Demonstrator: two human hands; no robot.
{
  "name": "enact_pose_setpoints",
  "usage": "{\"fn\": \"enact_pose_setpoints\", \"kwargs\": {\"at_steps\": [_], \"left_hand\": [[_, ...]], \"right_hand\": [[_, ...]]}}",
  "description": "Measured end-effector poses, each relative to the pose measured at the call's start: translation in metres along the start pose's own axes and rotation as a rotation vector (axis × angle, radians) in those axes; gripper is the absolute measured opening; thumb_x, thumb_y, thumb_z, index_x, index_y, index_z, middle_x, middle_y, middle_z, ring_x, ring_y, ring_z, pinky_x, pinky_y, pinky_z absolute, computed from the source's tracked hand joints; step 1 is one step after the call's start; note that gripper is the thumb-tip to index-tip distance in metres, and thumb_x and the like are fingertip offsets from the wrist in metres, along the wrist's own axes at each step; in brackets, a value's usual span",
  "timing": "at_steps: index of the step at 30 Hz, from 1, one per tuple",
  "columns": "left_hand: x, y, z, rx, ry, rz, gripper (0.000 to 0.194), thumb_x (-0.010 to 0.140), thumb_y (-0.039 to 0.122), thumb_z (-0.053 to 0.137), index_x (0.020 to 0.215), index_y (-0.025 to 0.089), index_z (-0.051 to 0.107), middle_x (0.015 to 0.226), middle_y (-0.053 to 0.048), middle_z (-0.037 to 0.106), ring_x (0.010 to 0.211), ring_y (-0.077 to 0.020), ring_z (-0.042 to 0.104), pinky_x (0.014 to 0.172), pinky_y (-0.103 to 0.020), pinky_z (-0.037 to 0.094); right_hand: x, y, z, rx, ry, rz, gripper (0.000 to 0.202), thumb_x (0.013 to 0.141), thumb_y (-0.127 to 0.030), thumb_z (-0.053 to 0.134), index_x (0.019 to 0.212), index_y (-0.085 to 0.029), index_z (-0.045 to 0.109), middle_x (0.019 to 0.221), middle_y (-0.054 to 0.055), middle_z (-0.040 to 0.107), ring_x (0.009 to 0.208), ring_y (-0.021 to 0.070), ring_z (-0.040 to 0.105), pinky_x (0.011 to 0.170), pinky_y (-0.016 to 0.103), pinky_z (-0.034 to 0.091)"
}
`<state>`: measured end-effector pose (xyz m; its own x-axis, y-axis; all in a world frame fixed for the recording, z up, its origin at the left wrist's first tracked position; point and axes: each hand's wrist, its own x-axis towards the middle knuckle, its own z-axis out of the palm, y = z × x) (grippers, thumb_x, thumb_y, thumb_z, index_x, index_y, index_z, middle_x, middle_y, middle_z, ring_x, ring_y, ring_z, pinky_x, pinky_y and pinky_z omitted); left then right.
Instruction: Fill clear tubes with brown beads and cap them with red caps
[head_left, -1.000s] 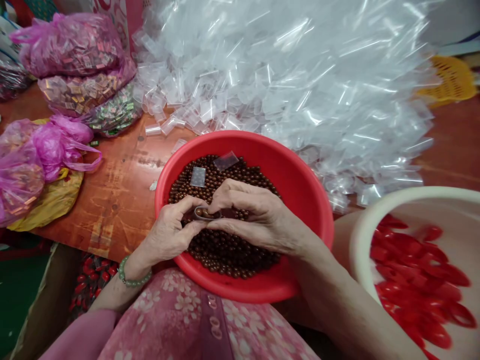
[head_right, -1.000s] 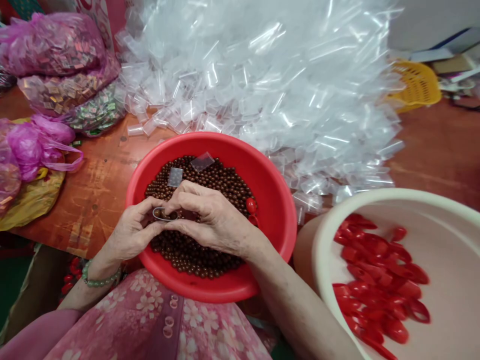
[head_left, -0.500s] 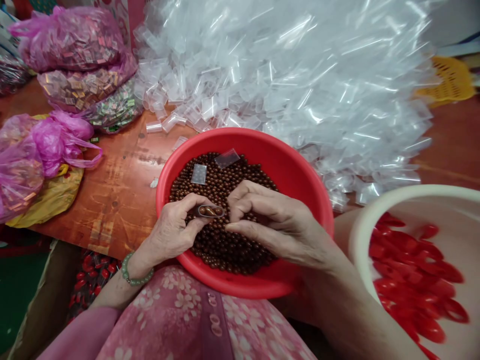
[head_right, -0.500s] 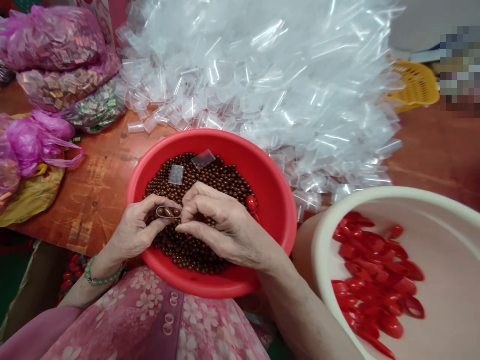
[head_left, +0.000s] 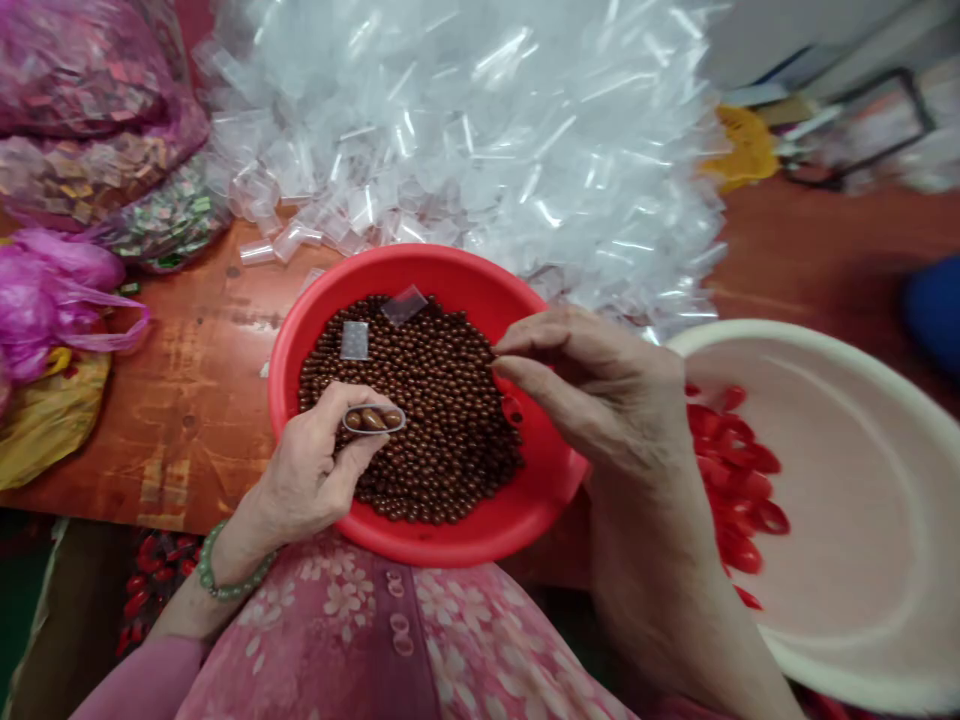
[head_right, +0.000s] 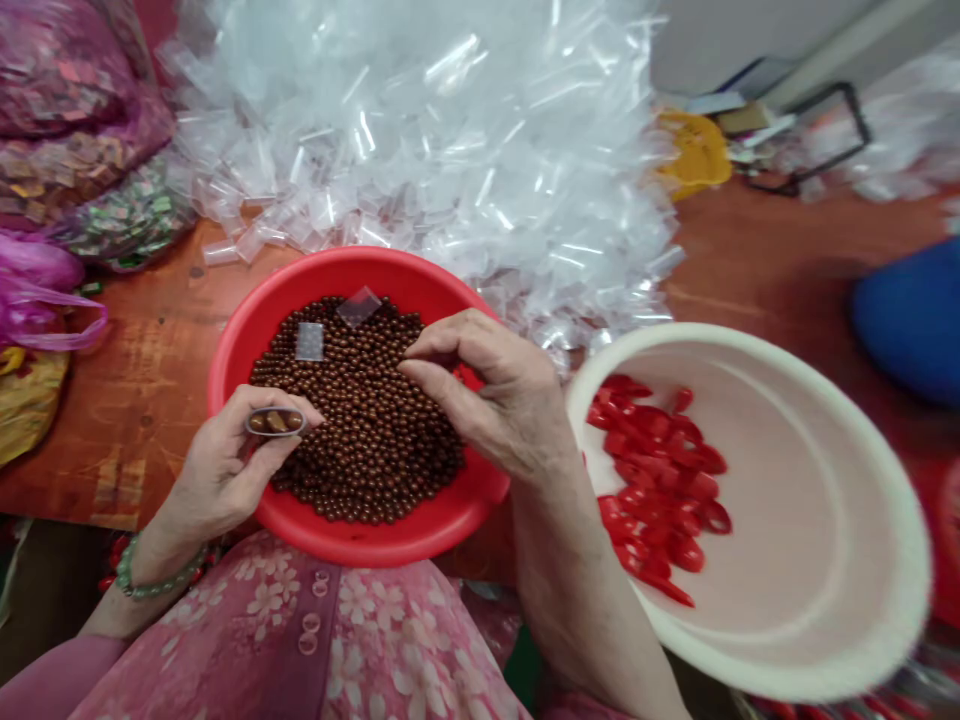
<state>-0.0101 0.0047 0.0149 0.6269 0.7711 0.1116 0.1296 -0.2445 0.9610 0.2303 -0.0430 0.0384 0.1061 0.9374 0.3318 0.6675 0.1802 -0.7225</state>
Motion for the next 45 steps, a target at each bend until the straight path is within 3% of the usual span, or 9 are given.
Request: {"fn": "enact_pose_setpoints", "kwargs": {"at_steps": [4, 7, 13, 20, 23, 28, 33, 41, 45], "left_hand": [[0.004, 0.000, 0.000, -0.014, 0.020, 0.023, 0.019, 0.091, 0.017, 0.057, 0.109, 0.020, 0.061, 0.103, -0.004, 0.070, 0.092, -0.0140, 0.067, 0.086, -0.026, 0.052], [0.006, 0.000, 0.004, -0.075, -0.019, 0.004, 0.020, 0.090, 0.016, 0.061, 0.108, 0.020, 0.064, 0.101, -0.004, 0.072, 0.091, -0.0138, 0.068, 0.085, -0.025, 0.053], [0.009, 0.000, 0.010, -0.197, 0.011, -0.128, 0.014, 0.089, 0.019, 0.062, 0.102, 0.017, 0.063, 0.100, -0.005, 0.072, 0.092, -0.0146, 0.068, 0.085, -0.026, 0.055], [0.010, 0.007, 0.001, -0.333, -0.039, -0.200, 0.012, 0.087, 0.023, 0.063, 0.098, 0.017, 0.061, 0.091, -0.005, 0.071, 0.084, -0.0140, 0.068, 0.079, -0.025, 0.053], [0.012, 0.005, -0.001, -0.439, -0.057, -0.247, 0.017, 0.084, 0.027, 0.068, 0.096, 0.017, 0.060, 0.084, -0.003, 0.069, 0.078, -0.0133, 0.066, 0.075, -0.025, 0.052], [0.014, 0.004, 0.000, -0.611, -0.075, -0.312, 0.021, 0.083, 0.026, 0.069, 0.098, 0.016, 0.059, 0.084, -0.002, 0.066, 0.077, -0.0111, 0.065, 0.075, -0.024, 0.052], [0.015, 0.005, 0.000, -0.649, -0.060, -0.391, 0.026, 0.081, 0.018, 0.067, 0.104, 0.017, 0.055, 0.085, 0.000, 0.062, 0.073, -0.0089, 0.063, 0.073, -0.023, 0.050], [0.016, -0.006, -0.001, -0.780, -0.096, -0.409, 0.042, 0.077, 0.015, 0.069, 0.115, 0.017, 0.050, 0.093, -0.002, 0.063, 0.077, -0.0098, 0.063, 0.073, -0.025, 0.048], [0.017, -0.006, -0.003, -0.813, -0.092, -0.407, 0.045, 0.075, 0.016, 0.073, 0.115, 0.018, 0.051, 0.095, -0.003, 0.064, 0.079, -0.0107, 0.063, 0.074, -0.025, 0.048]], "right_hand": [[-0.009, 0.020, -0.031, -0.307, -0.127, 0.121, 0.010, 0.089, -0.025, 0.056, 0.084, -0.023, 0.064, 0.079, 0.004, 0.067, 0.073, 0.0194, 0.062, 0.071, 0.035, 0.048], [-0.020, 0.026, -0.038, -0.445, -0.307, 0.214, 0.010, 0.089, -0.023, 0.055, 0.090, -0.020, 0.064, 0.083, 0.005, 0.069, 0.073, 0.0200, 0.064, 0.069, 0.033, 0.048], [-0.030, 0.019, -0.008, -0.894, -0.753, 0.326, 0.022, 0.091, -0.008, 0.044, 0.103, -0.012, 0.062, 0.092, 0.013, 0.069, 0.079, 0.0250, 0.068, 0.059, 0.032, 0.042], [-0.029, 0.025, 0.008, -1.043, -0.801, 0.262, 0.030, 0.090, -0.005, 0.040, 0.111, -0.010, 0.061, 0.093, 0.015, 0.067, 0.074, 0.0263, 0.068, 0.053, 0.032, 0.042], [-0.032, 0.030, 0.005, -0.868, -0.655, 0.256, 0.025, 0.090, -0.012, 0.046, 0.110, -0.011, 0.059, 0.087, 0.012, 0.066, 0.073, 0.0269, 0.067, 0.056, 0.035, 0.046], [-0.032, 0.024, 0.016, -0.074, -0.262, 0.311, 0.033, 0.085, -0.033, 0.062, 0.113, -0.019, 0.053, 0.086, 0.005, 0.064, 0.077, 0.0203, 0.066, 0.068, 0.032, 0.054], [-0.021, 0.005, 0.030, 0.562, -0.238, 0.545, 0.029, 0.081, -0.040, 0.072, 0.102, -0.023, 0.060, 0.076, -0.001, 0.064, 0.067, 0.0135, 0.065, 0.064, 0.024, 0.054], [-0.009, 0.000, 0.040, 0.814, -0.241, 0.513, 0.026, 0.084, -0.038, 0.072, 0.108, -0.029, 0.067, 0.087, -0.002, 0.069, 0.069, 0.0072, 0.060, 0.064, 0.016, 0.049], [-0.009, -0.002, 0.040, 0.704, -0.245, 0.518, 0.025, 0.082, -0.038, 0.074, 0.105, -0.029, 0.071, 0.082, -0.001, 0.071, 0.065, 0.0074, 0.060, 0.061, 0.017, 0.049]]}}
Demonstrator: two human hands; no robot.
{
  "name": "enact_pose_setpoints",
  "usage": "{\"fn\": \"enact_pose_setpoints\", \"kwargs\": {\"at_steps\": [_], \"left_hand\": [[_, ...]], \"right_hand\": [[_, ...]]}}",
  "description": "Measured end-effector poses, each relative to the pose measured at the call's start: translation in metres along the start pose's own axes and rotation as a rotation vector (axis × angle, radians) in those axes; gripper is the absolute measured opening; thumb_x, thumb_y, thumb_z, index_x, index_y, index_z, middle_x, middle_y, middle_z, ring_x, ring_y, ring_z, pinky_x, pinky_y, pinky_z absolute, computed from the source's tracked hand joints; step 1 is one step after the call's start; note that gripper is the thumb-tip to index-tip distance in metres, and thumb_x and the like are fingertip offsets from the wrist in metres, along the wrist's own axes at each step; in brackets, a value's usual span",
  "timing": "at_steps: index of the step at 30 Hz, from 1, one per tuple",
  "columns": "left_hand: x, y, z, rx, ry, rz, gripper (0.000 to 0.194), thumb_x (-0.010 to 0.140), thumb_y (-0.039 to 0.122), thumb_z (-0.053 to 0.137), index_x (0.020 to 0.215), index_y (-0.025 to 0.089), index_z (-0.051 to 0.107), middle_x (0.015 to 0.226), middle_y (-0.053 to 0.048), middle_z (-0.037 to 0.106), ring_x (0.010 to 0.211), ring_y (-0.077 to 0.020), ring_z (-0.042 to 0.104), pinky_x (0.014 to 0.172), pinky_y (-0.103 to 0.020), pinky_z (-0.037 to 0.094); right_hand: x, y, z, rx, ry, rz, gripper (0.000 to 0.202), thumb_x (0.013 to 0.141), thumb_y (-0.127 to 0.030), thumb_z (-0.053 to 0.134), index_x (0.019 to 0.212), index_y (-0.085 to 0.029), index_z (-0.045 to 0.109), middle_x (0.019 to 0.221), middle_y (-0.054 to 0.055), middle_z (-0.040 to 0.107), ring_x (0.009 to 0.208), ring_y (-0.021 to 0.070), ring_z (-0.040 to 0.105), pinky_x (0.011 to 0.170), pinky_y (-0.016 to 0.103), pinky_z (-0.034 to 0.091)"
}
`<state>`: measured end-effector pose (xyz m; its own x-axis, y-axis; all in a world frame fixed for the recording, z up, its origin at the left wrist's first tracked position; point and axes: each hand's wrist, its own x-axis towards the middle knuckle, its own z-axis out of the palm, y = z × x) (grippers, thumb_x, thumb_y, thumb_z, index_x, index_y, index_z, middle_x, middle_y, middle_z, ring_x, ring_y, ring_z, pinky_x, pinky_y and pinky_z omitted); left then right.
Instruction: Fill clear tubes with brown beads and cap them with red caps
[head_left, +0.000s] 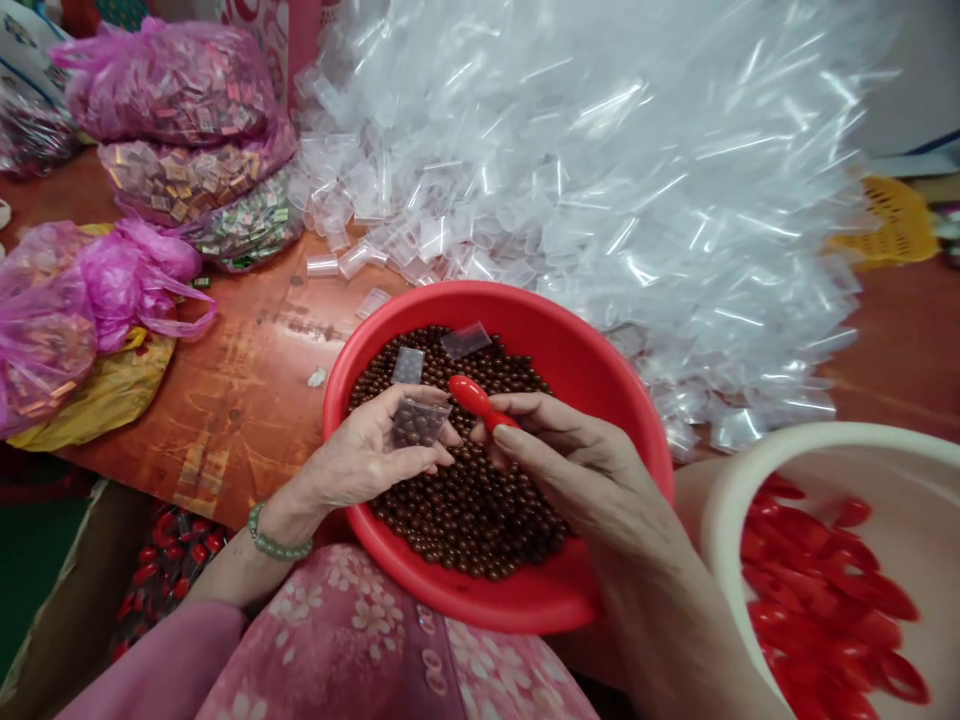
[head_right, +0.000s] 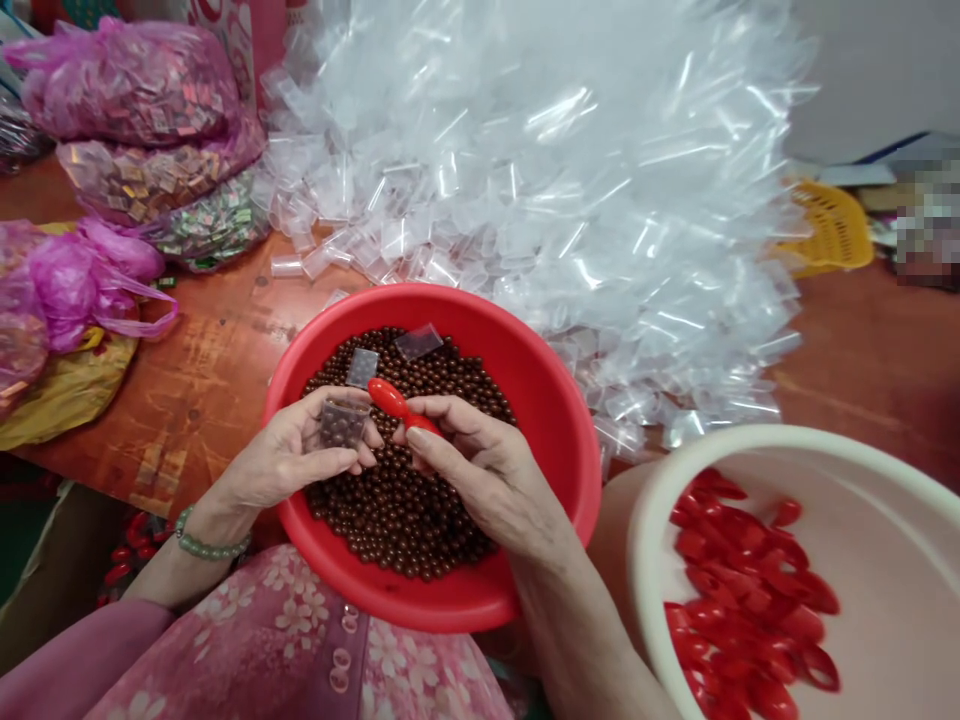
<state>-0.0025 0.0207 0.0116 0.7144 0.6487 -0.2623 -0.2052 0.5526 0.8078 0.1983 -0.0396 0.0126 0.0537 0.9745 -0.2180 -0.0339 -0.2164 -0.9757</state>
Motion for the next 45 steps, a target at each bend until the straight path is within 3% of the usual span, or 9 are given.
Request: {"fn": "enact_pose_setpoints", "kwargs": {"at_steps": [4, 10, 14, 21, 29, 35, 39, 42, 45], "left_hand": [[0.001, 0.000, 0.001, 0.011, 0.052, -0.002, 0.043, 0.075, 0.020, 0.074, 0.113, 0.017, 0.053, 0.096, -0.004, 0.064, 0.079, -0.0113, 0.063, 0.072, -0.025, 0.048], [0.005, -0.004, 0.003, 0.073, 0.139, 0.049, 0.036, 0.074, 0.023, 0.075, 0.105, 0.017, 0.057, 0.092, -0.002, 0.066, 0.076, -0.0096, 0.060, 0.071, -0.023, 0.047], [0.005, -0.003, 0.006, 0.132, 0.197, 0.076, 0.030, 0.074, 0.018, 0.073, 0.101, 0.017, 0.059, 0.090, -0.001, 0.067, 0.080, -0.0097, 0.061, 0.079, -0.023, 0.047], [0.007, -0.004, 0.006, 0.116, 0.294, 0.073, 0.032, 0.074, 0.023, 0.073, 0.100, 0.017, 0.056, 0.084, 0.001, 0.066, 0.065, -0.0078, 0.059, 0.068, -0.024, 0.048], [0.008, -0.002, 0.004, 0.172, 0.326, 0.106, 0.029, 0.071, 0.027, 0.079, 0.094, 0.017, 0.063, 0.089, 0.000, 0.065, 0.081, -0.0107, 0.059, 0.078, -0.023, 0.045], [0.008, -0.001, 0.004, 0.108, 0.200, 0.048, 0.030, 0.073, 0.037, 0.078, 0.088, 0.016, 0.062, 0.069, 0.002, 0.063, 0.061, -0.0085, 0.059, 0.062, -0.021, 0.046], [0.008, -0.002, 0.006, 0.077, 0.144, -0.005, 0.036, 0.071, 0.039, 0.080, 0.091, 0.014, 0.063, 0.070, 0.001, 0.065, 0.062, -0.0094, 0.061, 0.063, -0.023, 0.050], [0.009, -0.004, 0.005, 0.036, 0.136, -0.022, 0.043, 0.064, 0.043, 0.084, 0.088, 0.012, 0.065, 0.076, 0.001, 0.064, 0.067, -0.0093, 0.060, 0.065, -0.024, 0.053], [0.011, -0.006, 0.004, -0.016, 0.105, -0.042, 0.050, 0.059, 0.047, 0.087, 0.088, 0.011, 0.067, 0.078, 0.000, 0.065, 0.068, -0.0095, 0.061, 0.066, -0.025, 0.054]], "right_hand": [[-0.006, -0.004, -0.003, -0.097, 0.052, 0.014, 0.020, 0.080, -0.036, 0.076, 0.098, -0.027, 0.076, 0.070, -0.002, 0.066, 0.062, 0.0080, 0.059, 0.058, 0.017, 0.048], [-0.005, -0.001, 0.003, 0.019, -0.149, 0.209, 0.034, 0.078, -0.043, 0.076, 0.102, -0.019, 0.074, 0.063, 0.000, 0.066, 0.049, 0.0093, 0.057, 0.047, 0.021, 0.048], [-0.003, 0.001, 0.014, -0.006, -0.117, 0.263, 0.039, 0.076, -0.046, 0.076, 0.101, -0.016, 0.069, 0.055, 0.000, 0.064, 0.043, 0.0097, 0.055, 0.043, 0.020, 0.046], [-0.016, -0.001, 0.019, -0.457, -0.040, -0.126, 0.028, 0.081, -0.033, 0.072, 0.106, -0.021, 0.069, 0.083, 0.002, 0.073, 0.070, 0.0150, 0.067, 0.064, 0.026, 0.055], [-0.022, -0.001, 0.013, -0.878, 0.009, -0.513, 0.026, 0.092, -0.022, 0.056, 0.117, -0.024, 0.062, 0.103, 0.006, 0.076, 0.084, 0.0190, 0.073, 0.074, 0.029, 0.059], [-0.022, 0.002, 0.021, -0.912, 0.148, -0.575, 0.037, 0.093, -0.018, 0.055, 0.129, -0.029, 0.056, 0.120, 0.008, 0.071, 0.105, 0.0225, 0.070, 0.088, 0.038, 0.058], [-0.016, 0.004, 0.031, -0.830, 0.203, -0.592, 0.039, 0.092, -0.018, 0.059, 0.128, -0.031, 0.056, 0.116, 0.006, 0.072, 0.099, 0.0210, 0.069, 0.083, 0.036, 0.057], [-0.010, 0.002, 0.032, -0.830, 0.147, -0.638, 0.039, 0.089, -0.017, 0.064, 0.126, -0.030, 0.060, 0.101, 0.004, 0.075, 0.084, 0.0193, 0.068, 0.074, 0.034, 0.057], [-0.006, -0.005, 0.028, -0.806, 0.049, -0.643, 0.034, 0.088, -0.015, 0.062, 0.120, -0.028, 0.064, 0.105, 0.005, 0.075, 0.084, 0.0188, 0.069, 0.076, 0.034, 0.057]]}}
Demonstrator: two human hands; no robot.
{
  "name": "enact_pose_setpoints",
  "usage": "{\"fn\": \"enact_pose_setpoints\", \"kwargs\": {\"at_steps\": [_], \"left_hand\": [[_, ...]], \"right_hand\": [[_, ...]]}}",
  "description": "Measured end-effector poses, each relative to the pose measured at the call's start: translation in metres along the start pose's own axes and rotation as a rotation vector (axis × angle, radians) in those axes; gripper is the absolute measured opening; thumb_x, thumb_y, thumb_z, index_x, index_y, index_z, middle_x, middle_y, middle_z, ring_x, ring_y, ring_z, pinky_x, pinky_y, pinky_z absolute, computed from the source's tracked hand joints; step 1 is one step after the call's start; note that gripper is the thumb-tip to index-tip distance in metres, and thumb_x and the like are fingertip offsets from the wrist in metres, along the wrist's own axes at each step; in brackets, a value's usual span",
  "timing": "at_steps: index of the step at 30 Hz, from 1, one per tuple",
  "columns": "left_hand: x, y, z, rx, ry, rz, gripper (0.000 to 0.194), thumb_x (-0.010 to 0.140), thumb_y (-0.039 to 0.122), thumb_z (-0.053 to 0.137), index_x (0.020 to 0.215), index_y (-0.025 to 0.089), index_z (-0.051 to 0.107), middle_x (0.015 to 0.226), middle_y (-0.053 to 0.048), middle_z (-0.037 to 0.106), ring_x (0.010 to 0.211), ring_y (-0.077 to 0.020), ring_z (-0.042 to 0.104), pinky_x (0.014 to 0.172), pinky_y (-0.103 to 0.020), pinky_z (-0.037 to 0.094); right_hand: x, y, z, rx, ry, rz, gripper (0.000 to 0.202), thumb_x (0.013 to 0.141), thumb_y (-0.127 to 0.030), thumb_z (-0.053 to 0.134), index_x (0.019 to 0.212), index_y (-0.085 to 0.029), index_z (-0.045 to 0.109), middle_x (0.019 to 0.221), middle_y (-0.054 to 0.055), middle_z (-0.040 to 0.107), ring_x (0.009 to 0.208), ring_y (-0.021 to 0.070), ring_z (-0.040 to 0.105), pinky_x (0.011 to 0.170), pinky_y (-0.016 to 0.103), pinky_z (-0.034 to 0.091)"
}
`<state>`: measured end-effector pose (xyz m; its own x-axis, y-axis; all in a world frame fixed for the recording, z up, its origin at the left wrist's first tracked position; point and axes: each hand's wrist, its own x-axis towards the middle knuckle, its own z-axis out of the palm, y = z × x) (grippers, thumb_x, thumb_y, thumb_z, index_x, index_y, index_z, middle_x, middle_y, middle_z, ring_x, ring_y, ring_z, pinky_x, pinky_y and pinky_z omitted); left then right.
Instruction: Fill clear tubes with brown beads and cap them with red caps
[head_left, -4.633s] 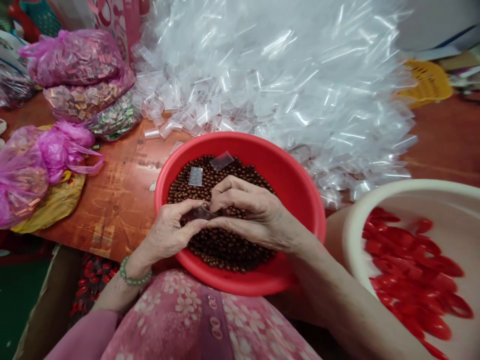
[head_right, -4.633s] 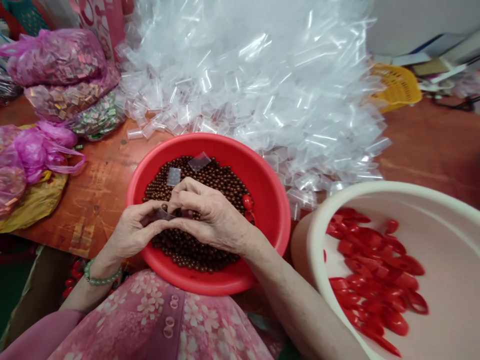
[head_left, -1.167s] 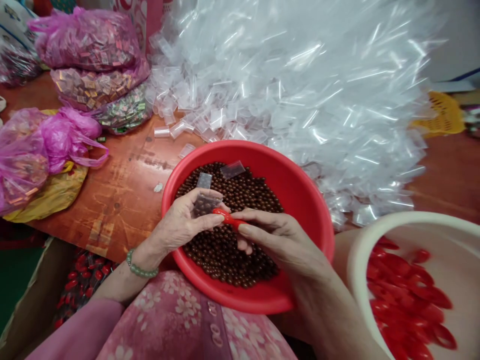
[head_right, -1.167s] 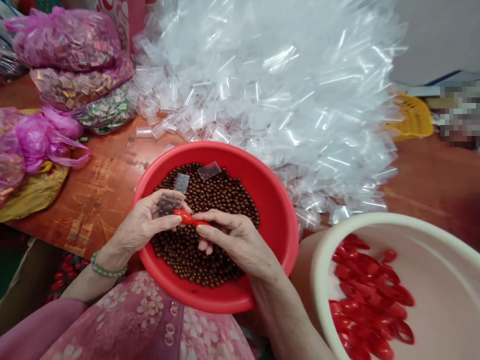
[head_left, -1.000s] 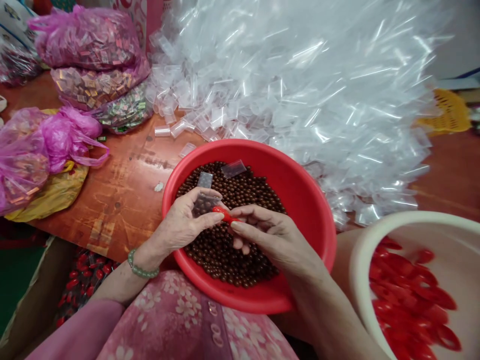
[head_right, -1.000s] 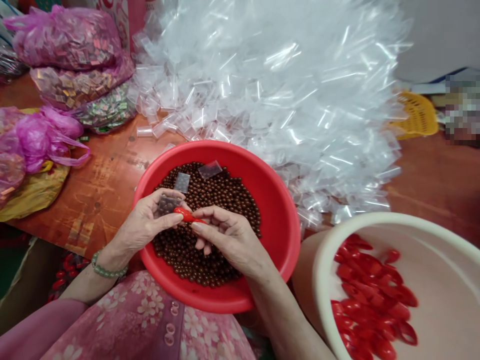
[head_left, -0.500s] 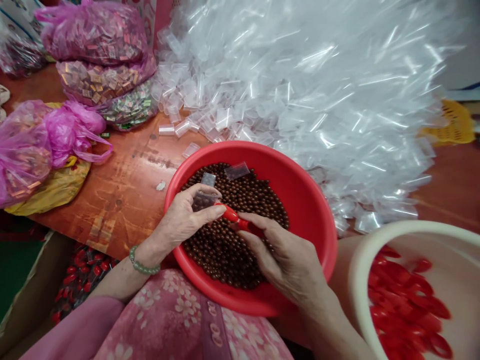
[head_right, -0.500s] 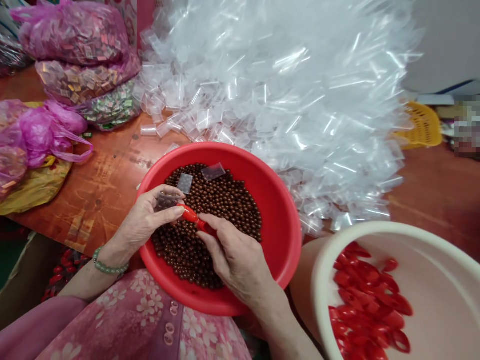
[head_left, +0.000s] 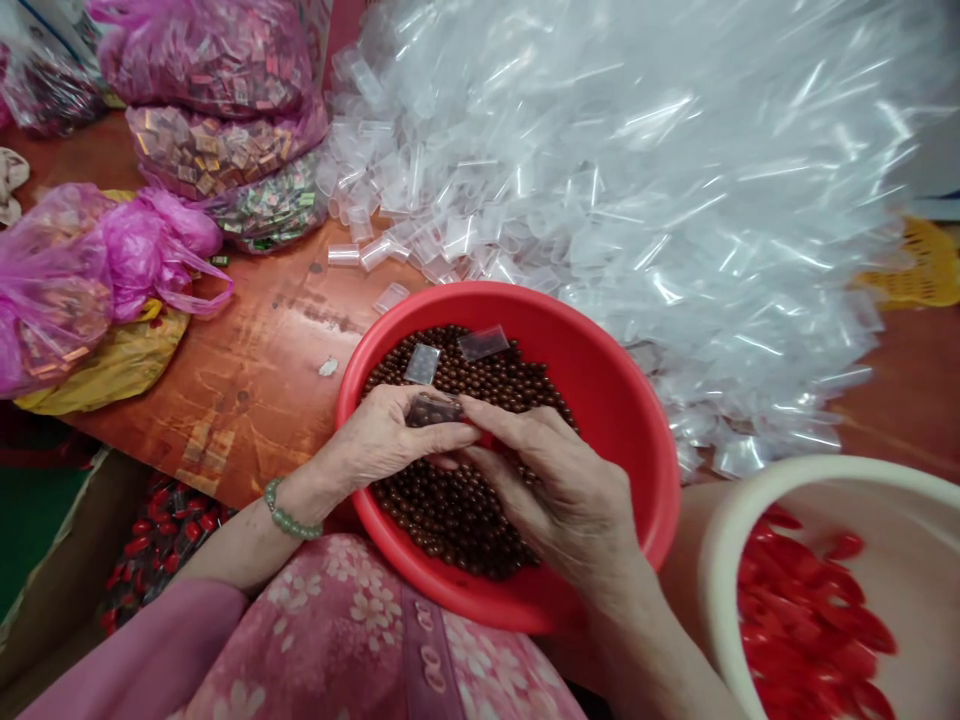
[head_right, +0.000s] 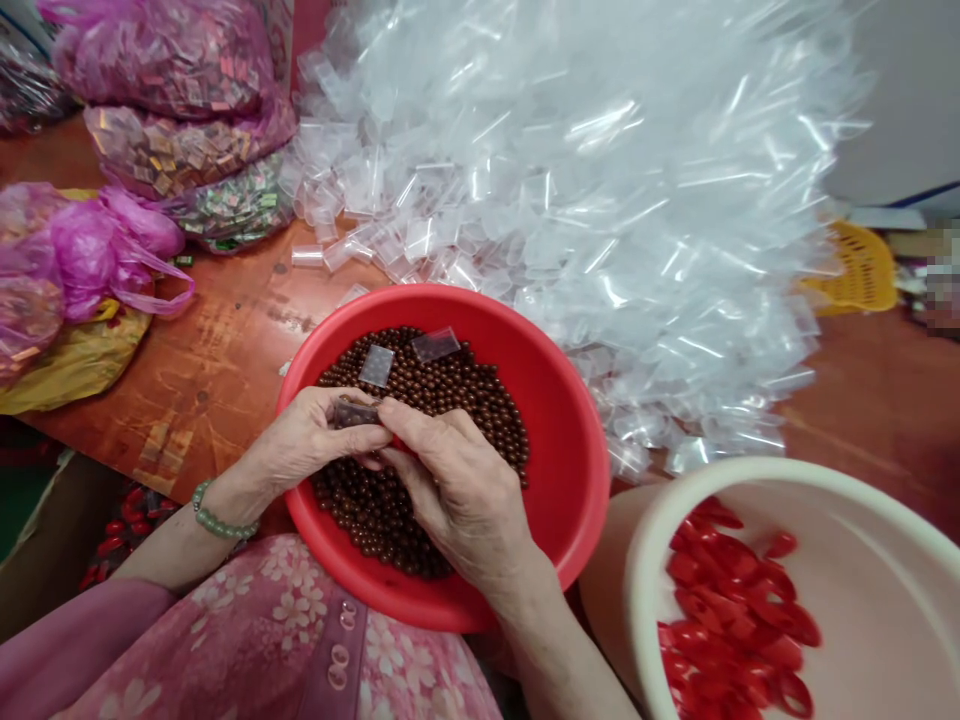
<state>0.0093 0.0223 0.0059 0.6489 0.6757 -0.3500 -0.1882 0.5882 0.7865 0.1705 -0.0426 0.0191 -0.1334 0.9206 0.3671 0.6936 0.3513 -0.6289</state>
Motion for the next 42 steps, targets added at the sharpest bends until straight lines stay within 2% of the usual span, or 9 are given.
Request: {"fn": "enact_pose_setpoints", "kwargs": {"at_steps": [3, 5, 10, 14, 18, 22, 27, 34, 42], "left_hand": [[0.000, 0.000, -0.002, -0.044, -0.057, -0.034, 0.049, 0.058, 0.043, 0.088, 0.089, 0.010, 0.068, 0.077, 0.000, 0.067, 0.067, -0.0087, 0.062, 0.067, -0.023, 0.053], [-0.001, 0.001, -0.003, -0.101, -0.072, -0.044, 0.045, 0.060, 0.036, 0.089, 0.091, 0.011, 0.068, 0.078, -0.001, 0.068, 0.068, -0.0090, 0.064, 0.069, -0.023, 0.052], [-0.003, 0.003, -0.007, -0.193, -0.188, -0.094, 0.038, 0.064, 0.020, 0.085, 0.098, 0.013, 0.069, 0.089, -0.007, 0.074, 0.081, -0.0149, 0.071, 0.080, -0.028, 0.053], [-0.004, 0.005, -0.011, -0.292, -0.247, -0.106, 0.043, 0.066, 0.013, 0.081, 0.107, 0.015, 0.068, 0.109, -0.012, 0.073, 0.092, -0.0208, 0.073, 0.085, -0.032, 0.055], [-0.006, 0.004, -0.016, -0.373, -0.340, -0.133, 0.043, 0.069, 0.009, 0.075, 0.111, 0.015, 0.068, 0.108, -0.012, 0.075, 0.099, -0.0244, 0.072, 0.091, -0.036, 0.055], [-0.008, 0.004, -0.019, -0.362, -0.395, -0.135, 0.049, 0.067, 0.007, 0.072, 0.115, 0.016, 0.067, 0.113, -0.013, 0.074, 0.105, -0.0260, 0.071, 0.093, -0.037, 0.054], [-0.012, 0.008, -0.021, -0.340, -0.423, -0.158, 0.056, 0.063, 0.009, 0.069, 0.118, 0.016, 0.065, 0.119, -0.015, 0.072, 0.112, -0.0299, 0.068, 0.099, -0.041, 0.051], [-0.015, 0.009, -0.020, -0.303, -0.418, -0.175, 0.055, 0.066, 0.011, 0.072, 0.120, 0.017, 0.065, 0.121, -0.014, 0.070, 0.110, -0.0289, 0.069, 0.095, -0.037, 0.053], [-0.008, -0.003, -0.016, -0.205, -0.439, -0.077, 0.030, 0.078, 0.028, 0.078, 0.104, 0.015, 0.070, 0.101, -0.011, 0.073, 0.093, -0.0173, 0.071, 0.086, -0.028, 0.055]], "right_hand": [[0.003, 0.001, -0.007, 0.021, -0.015, 0.036, 0.022, 0.087, -0.018, 0.063, 0.107, -0.027, 0.067, 0.105, 0.006, 0.074, 0.093, 0.0214, 0.070, 0.080, 0.036, 0.057], [0.002, 0.002, -0.009, 0.075, 0.011, 0.137, 0.018, 0.085, -0.022, 0.067, 0.102, -0.027, 0.066, 0.097, 0.005, 0.073, 0.087, 0.0202, 0.070, 0.076, 0.034, 0.058], [0.000, 0.005, -0.010, 0.398, 0.244, 0.507, 0.028, 0.079, -0.031, 0.076, 0.104, -0.029, 0.065, 0.092, 0.002, 0.070, 0.076, 0.0165, 0.068, 0.066, 0.029, 0.058], [0.003, 0.006, -0.014, 0.689, 0.252, 0.633, 0.024, 0.078, -0.033, 0.077, 0.100, -0.028, 0.069, 0.090, 0.001, 0.073, 0.077, 0.0178, 0.070, 0.076, 0.036, 0.061], [0.006, 0.008, -0.015, 0.807, 0.298, 0.675, 0.025, 0.064, -0.034, 0.087, 0.081, -0.025, 0.072, 0.078, -0.001, 0.073, 0.068, 0.0135, 0.068, 0.065, 0.026, 0.060], [0.006, 0.007, -0.013, 0.870, 0.321, 0.678, 0.029, 0.061, -0.037, 0.088, 0.079, -0.024, 0.070, 0.071, -0.002, 0.071, 0.058, 0.0124, 0.065, 0.056, 0.025, 0.057], [0.007, 0.001, -0.010, 0.858, 0.341, 0.623, 0.031, 0.065, -0.043, 0.085, 0.079, -0.025, 0.063, 0.072, -0.003, 0.070, 0.060, 0.0155, 0.067, 0.065, 0.034, 0.061], [0.015, -0.009, -0.002, 0.774, 0.360, 0.550, 0.024, 0.071, -0.039, 0.082, 0.079, -0.026, 0.063, 0.082, -0.001, 0.069, 0.074, 0.0159, 0.066, 0.077, 0.034, 0.058], [0.026, -0.021, 0.011, 0.761, 0.238, 0.623, 0.023, 0.072, -0.039, 0.081, 0.079, -0.025, 0.064, 0.070, -0.002, 0.067, 0.057, 0.0131, 0.059, 0.047, 0.025, 0.046]]}}
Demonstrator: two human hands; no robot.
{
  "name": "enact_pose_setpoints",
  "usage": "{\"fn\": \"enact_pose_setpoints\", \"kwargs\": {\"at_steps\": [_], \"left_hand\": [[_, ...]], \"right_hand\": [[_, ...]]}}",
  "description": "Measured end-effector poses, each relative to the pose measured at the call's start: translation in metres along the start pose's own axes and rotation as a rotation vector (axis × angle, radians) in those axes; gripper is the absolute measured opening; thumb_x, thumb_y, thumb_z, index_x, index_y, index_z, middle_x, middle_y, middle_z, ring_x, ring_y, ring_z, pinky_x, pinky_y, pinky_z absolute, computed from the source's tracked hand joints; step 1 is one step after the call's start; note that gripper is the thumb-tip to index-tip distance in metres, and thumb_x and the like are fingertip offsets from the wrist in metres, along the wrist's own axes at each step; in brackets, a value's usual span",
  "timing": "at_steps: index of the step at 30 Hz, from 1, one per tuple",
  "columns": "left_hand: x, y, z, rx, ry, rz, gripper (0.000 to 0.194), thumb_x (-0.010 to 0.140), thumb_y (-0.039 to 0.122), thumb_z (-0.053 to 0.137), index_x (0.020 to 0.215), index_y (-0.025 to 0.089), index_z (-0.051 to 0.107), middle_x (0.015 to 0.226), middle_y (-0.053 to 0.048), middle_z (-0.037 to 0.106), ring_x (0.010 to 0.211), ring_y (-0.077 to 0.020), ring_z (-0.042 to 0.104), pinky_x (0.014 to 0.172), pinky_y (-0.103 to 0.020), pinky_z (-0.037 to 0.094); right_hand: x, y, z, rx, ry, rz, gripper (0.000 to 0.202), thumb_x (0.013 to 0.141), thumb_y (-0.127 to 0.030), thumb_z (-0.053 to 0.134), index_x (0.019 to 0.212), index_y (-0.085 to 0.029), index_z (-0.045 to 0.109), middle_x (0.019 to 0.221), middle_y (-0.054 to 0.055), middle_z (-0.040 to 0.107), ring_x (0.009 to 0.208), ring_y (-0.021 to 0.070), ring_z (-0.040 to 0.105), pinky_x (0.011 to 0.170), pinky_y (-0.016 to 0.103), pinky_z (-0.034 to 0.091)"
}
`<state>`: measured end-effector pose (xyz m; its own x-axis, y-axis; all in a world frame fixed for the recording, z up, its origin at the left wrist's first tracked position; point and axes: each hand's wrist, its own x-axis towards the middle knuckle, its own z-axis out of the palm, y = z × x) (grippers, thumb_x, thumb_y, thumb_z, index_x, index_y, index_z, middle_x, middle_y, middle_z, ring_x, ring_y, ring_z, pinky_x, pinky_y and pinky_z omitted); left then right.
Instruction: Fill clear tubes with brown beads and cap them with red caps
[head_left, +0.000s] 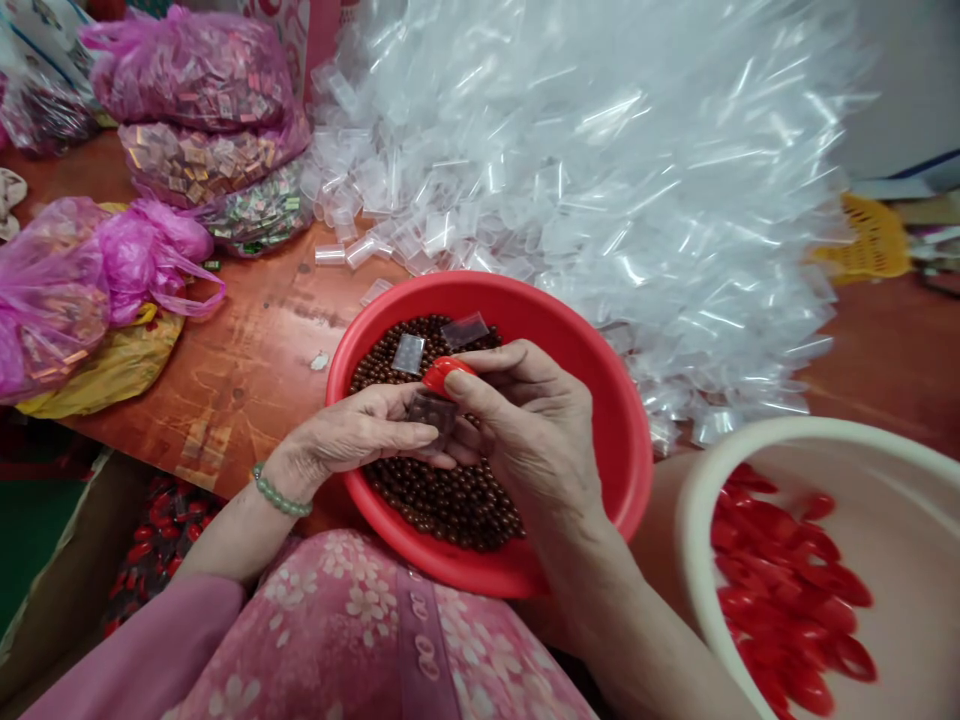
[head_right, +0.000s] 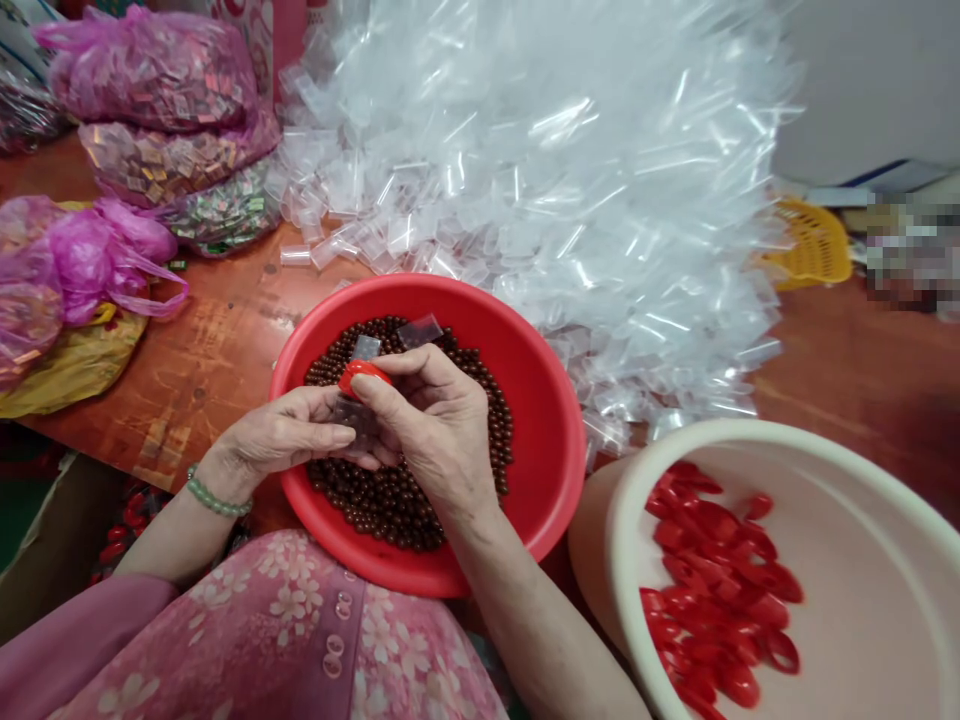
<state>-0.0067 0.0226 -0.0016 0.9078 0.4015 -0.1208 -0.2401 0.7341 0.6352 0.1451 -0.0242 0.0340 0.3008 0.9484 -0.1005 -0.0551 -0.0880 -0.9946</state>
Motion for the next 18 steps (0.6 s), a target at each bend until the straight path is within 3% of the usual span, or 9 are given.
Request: {"fn": "enact_pose_setpoints", "kwargs": {"at_steps": [6, 11, 18], "left_hand": [[0.002, -0.003, -0.003, 0.028, 0.018, 0.042, 0.031, 0.078, 0.033, 0.078, 0.100, 0.014, 0.068, 0.090, -0.007, 0.069, 0.084, -0.0132, 0.067, 0.078, -0.024, 0.054], [0.003, -0.005, -0.006, 0.093, 0.028, 0.039, 0.035, 0.080, 0.038, 0.075, 0.101, 0.013, 0.064, 0.091, -0.007, 0.067, 0.083, -0.0131, 0.066, 0.074, -0.024, 0.052], [0.006, -0.002, -0.001, 0.268, 0.136, 0.045, 0.040, 0.078, 0.045, 0.073, 0.098, 0.014, 0.058, 0.083, -0.002, 0.061, 0.074, -0.0106, 0.060, 0.068, -0.024, 0.049]], "right_hand": [[0.002, 0.003, -0.001, -0.025, -0.048, 0.031, 0.020, 0.076, -0.036, 0.077, 0.082, -0.025, 0.063, 0.062, -0.005, 0.064, 0.041, 0.0099, 0.052, 0.038, 0.024, 0.043], [0.004, 0.005, -0.004, -0.058, -0.012, -0.029, 0.018, 0.071, -0.030, 0.081, 0.079, -0.022, 0.067, 0.073, -0.002, 0.069, 0.057, 0.0111, 0.063, 0.046, 0.022, 0.051], [0.004, 0.011, -0.004, -0.042, -0.045, -0.045, 0.014, 0.074, -0.028, 0.079, 0.080, -0.023, 0.068, 0.076, -0.002, 0.070, 0.049, 0.0106, 0.060, 0.042, 0.024, 0.053]]}}
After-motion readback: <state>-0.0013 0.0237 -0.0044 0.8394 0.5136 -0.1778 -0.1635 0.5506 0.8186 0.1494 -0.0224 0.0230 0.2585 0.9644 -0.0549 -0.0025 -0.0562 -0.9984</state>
